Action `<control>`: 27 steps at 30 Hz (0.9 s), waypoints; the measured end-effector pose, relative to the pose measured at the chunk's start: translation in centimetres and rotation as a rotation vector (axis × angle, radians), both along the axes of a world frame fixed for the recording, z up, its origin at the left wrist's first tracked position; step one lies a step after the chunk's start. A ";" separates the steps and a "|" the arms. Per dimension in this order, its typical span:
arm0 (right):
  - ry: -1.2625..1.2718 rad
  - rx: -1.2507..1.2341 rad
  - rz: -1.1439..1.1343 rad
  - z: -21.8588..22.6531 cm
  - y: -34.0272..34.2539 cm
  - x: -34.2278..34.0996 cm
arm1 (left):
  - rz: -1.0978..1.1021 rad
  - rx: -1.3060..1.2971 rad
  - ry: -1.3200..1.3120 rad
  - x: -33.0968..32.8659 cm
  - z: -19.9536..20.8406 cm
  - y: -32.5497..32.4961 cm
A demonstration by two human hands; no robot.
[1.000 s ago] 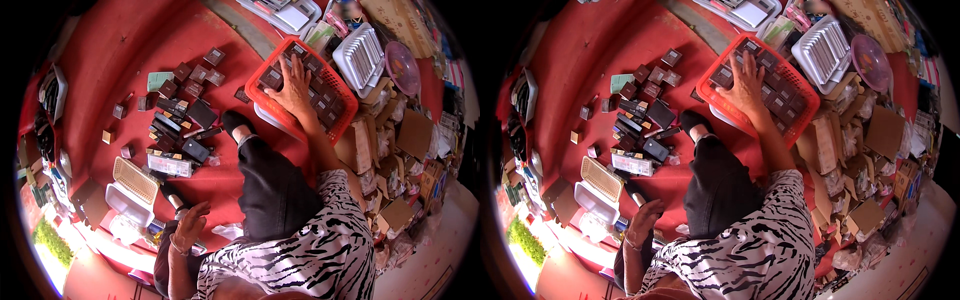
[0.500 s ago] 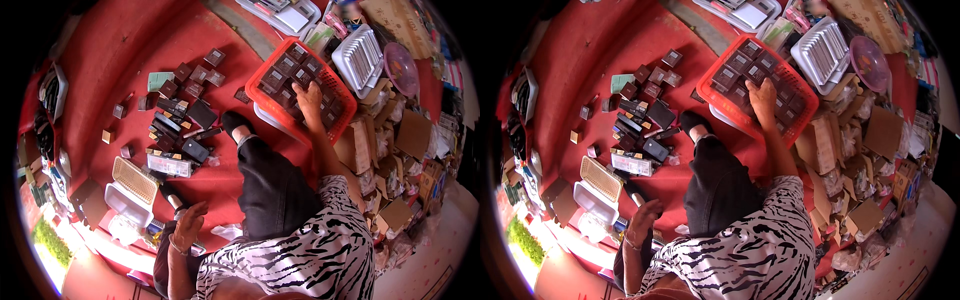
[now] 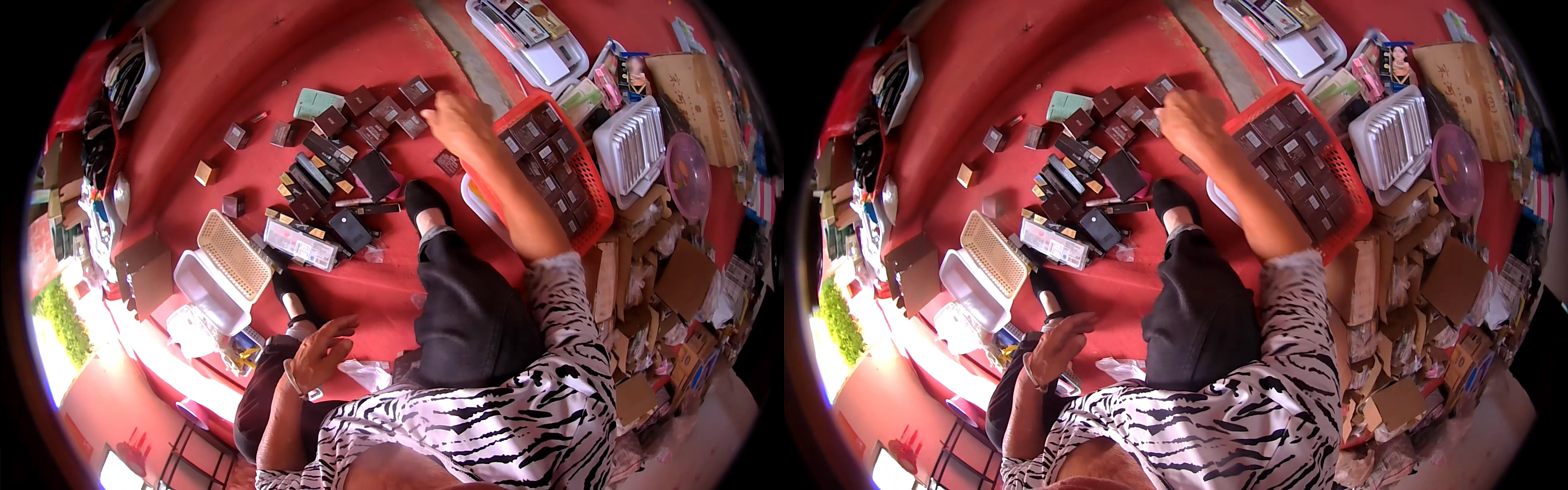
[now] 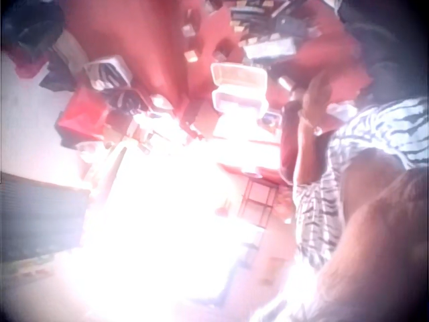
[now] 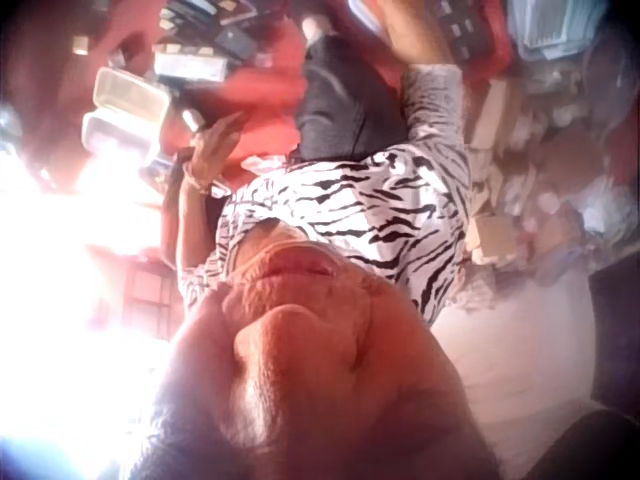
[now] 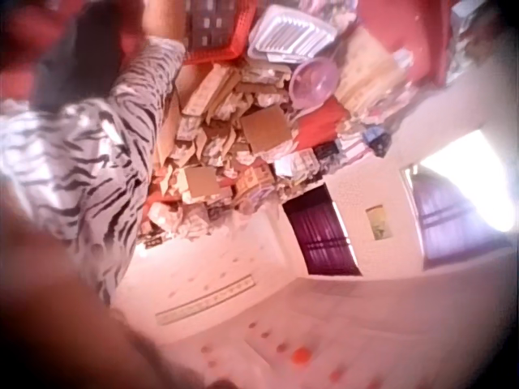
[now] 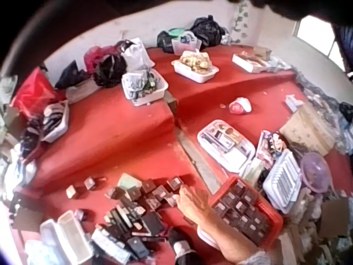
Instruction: The person sits on a red floor and sorts small rectangular boxes from a pile into a red plastic basket. They pick up individual boxes, inspect them, and place them into the basket, repeating this process throughout the clip.
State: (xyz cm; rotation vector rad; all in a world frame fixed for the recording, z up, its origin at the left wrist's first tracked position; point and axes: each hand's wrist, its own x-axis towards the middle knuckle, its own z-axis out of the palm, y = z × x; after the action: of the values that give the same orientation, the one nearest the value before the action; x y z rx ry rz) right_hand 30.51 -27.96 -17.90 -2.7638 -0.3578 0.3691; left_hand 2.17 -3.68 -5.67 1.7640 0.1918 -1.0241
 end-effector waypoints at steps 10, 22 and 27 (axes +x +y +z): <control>0.098 -0.117 -0.108 -13.6 5.8 2.2 | 0.067 -0.023 -0.016 -1.2 -0.9 -0.3; 0.860 1.440 0.017 0.0 7.1 -5.0 | 0.843 -0.298 0.169 0.5 -0.3 0.7; 0.722 1.293 0.420 5.7 10.7 -8.7 | 1.028 -0.580 0.012 1.5 -0.6 1.4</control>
State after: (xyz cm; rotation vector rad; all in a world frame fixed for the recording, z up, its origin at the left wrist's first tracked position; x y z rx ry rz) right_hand 21.80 -17.31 -12.23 -1.1895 -0.6594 0.8177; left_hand 3.64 -2.28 -6.25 0.9049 0.6530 -0.2728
